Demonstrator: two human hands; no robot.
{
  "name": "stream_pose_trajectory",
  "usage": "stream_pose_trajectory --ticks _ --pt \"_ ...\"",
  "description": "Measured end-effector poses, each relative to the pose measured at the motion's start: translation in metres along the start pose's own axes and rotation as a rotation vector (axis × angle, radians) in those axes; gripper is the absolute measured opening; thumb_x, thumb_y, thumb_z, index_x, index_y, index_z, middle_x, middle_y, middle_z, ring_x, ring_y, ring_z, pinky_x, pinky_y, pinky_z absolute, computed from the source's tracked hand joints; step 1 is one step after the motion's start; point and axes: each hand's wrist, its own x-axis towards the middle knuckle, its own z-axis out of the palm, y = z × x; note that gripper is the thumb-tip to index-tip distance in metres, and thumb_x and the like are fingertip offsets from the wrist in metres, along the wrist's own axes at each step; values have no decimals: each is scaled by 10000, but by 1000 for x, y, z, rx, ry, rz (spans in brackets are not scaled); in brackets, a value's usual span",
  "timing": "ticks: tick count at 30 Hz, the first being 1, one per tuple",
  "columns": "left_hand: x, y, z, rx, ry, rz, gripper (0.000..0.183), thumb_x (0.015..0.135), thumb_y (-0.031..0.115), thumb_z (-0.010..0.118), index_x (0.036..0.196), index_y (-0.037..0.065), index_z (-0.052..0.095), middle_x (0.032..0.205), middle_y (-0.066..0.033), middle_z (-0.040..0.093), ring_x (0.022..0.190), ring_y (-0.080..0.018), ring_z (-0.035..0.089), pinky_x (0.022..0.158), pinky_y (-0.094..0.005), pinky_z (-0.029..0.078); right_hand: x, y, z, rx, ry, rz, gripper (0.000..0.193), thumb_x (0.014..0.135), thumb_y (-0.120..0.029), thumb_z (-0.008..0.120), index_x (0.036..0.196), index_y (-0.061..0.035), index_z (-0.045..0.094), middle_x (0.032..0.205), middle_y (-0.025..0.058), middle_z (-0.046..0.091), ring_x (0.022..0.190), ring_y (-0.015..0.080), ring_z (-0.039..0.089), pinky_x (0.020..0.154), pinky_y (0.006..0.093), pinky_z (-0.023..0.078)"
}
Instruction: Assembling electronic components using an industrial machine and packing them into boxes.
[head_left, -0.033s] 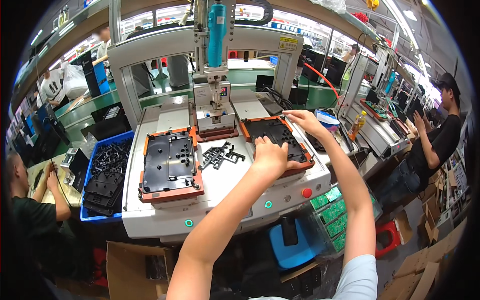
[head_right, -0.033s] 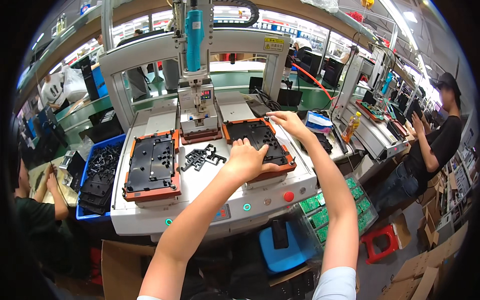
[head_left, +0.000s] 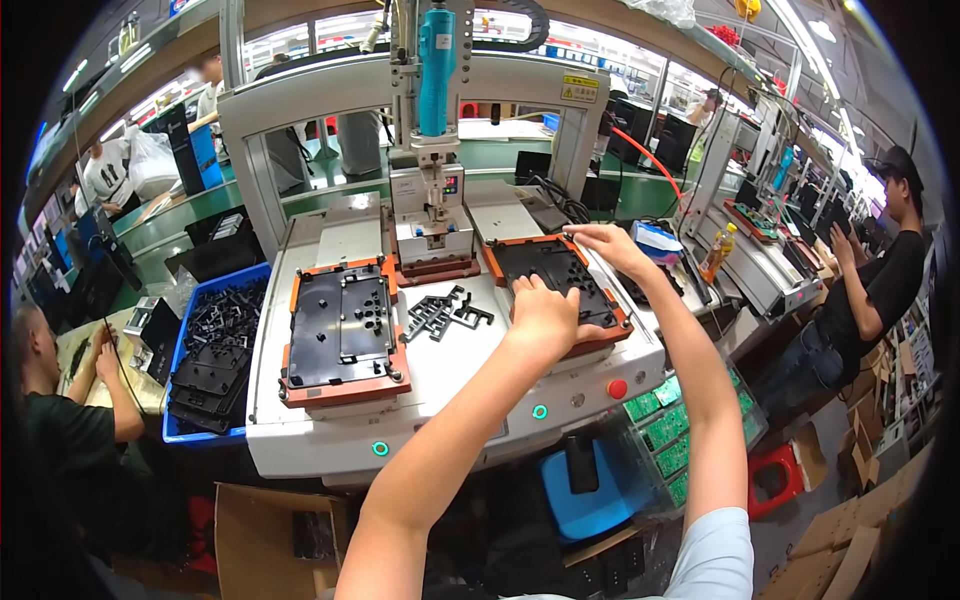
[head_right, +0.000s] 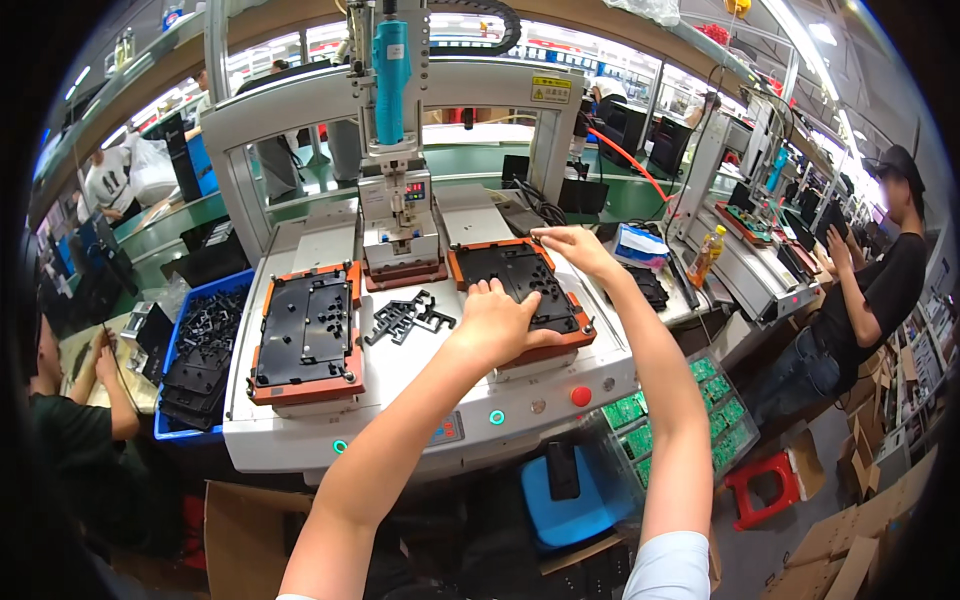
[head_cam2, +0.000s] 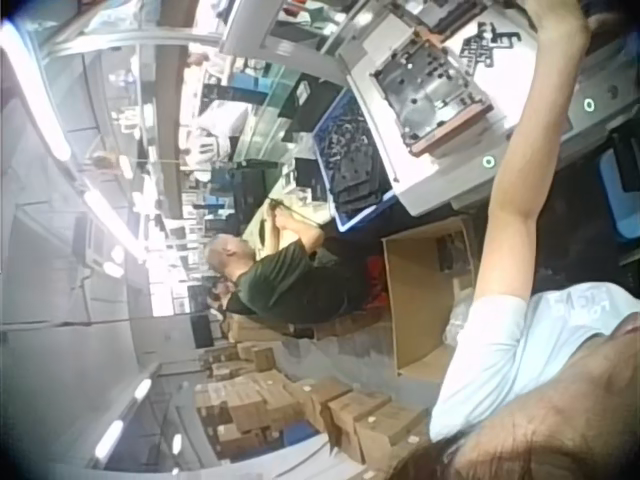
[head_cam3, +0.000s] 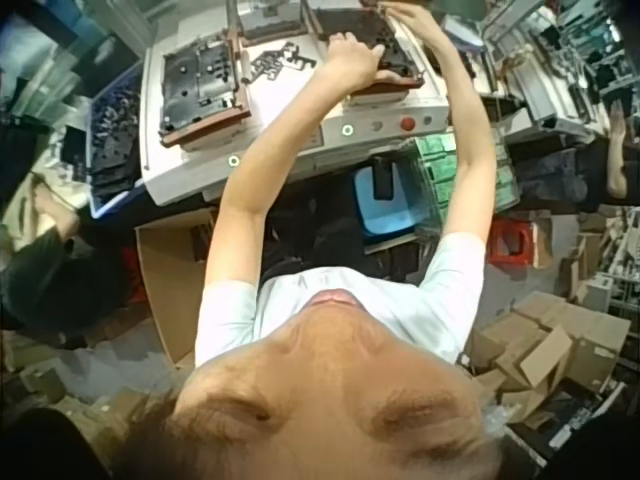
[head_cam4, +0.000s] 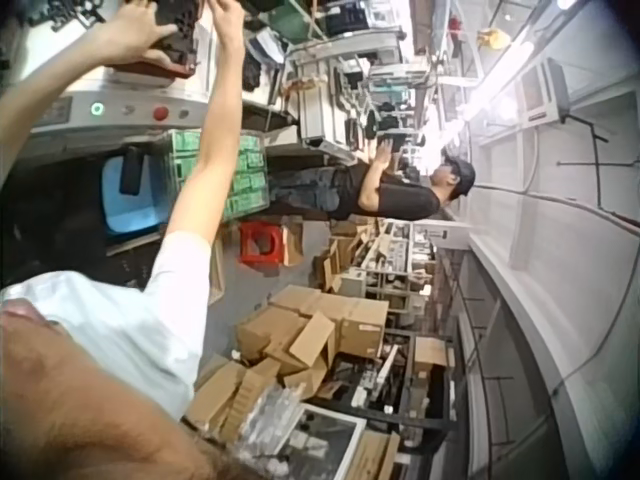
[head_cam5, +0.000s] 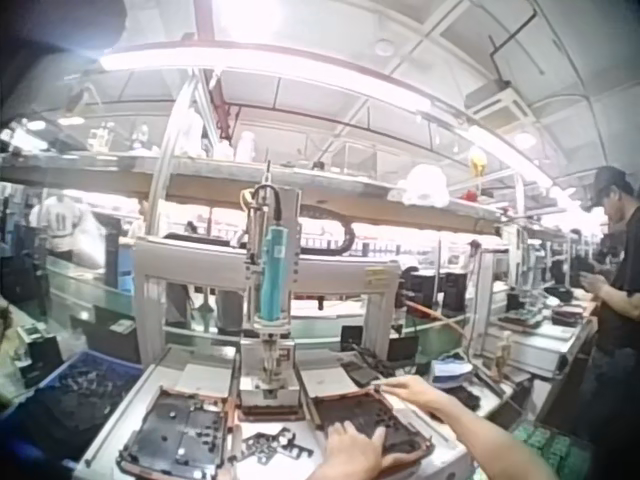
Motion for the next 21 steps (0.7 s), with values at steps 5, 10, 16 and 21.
stream_pose_trajectory --ticks 5,10,16,21 --pt "-4 -4 14 49 105 -21 670 799 695 458 1219 192 598 989 -233 578 908 -359 531 808 -405 402 11 14 15 407 -106 36 275 906 -187 605 1133 -36 644 1060 44 662 996 113 589 897 256 442" --pt "-6 0 11 3 112 -51 668 828 661 440 1295 194 535 1228 -375 470 1137 -496 458 987 -468 333 22 14 22 312 -19 -16 194 896 -183 623 1016 -32 643 940 7 645 897 74 584 816 221 463" --pt "-10 2 24 -5 142 -67 689 841 662 415 1335 188 496 1270 -385 429 1184 -497 422 1040 -476 272 -29 -26 25 362 300 70 263 895 -198 615 1070 -2 640 965 36 662 841 98 594 772 236 465" --pt "-12 -3 27 -20 174 -96 693 848 659 403 1328 169 498 1287 -395 405 1201 -505 402 1042 -484 264 -134 -52 39 125 510 365 256 883 -220 628 963 23 633 876 42 662 753 106 589 699 239 454"
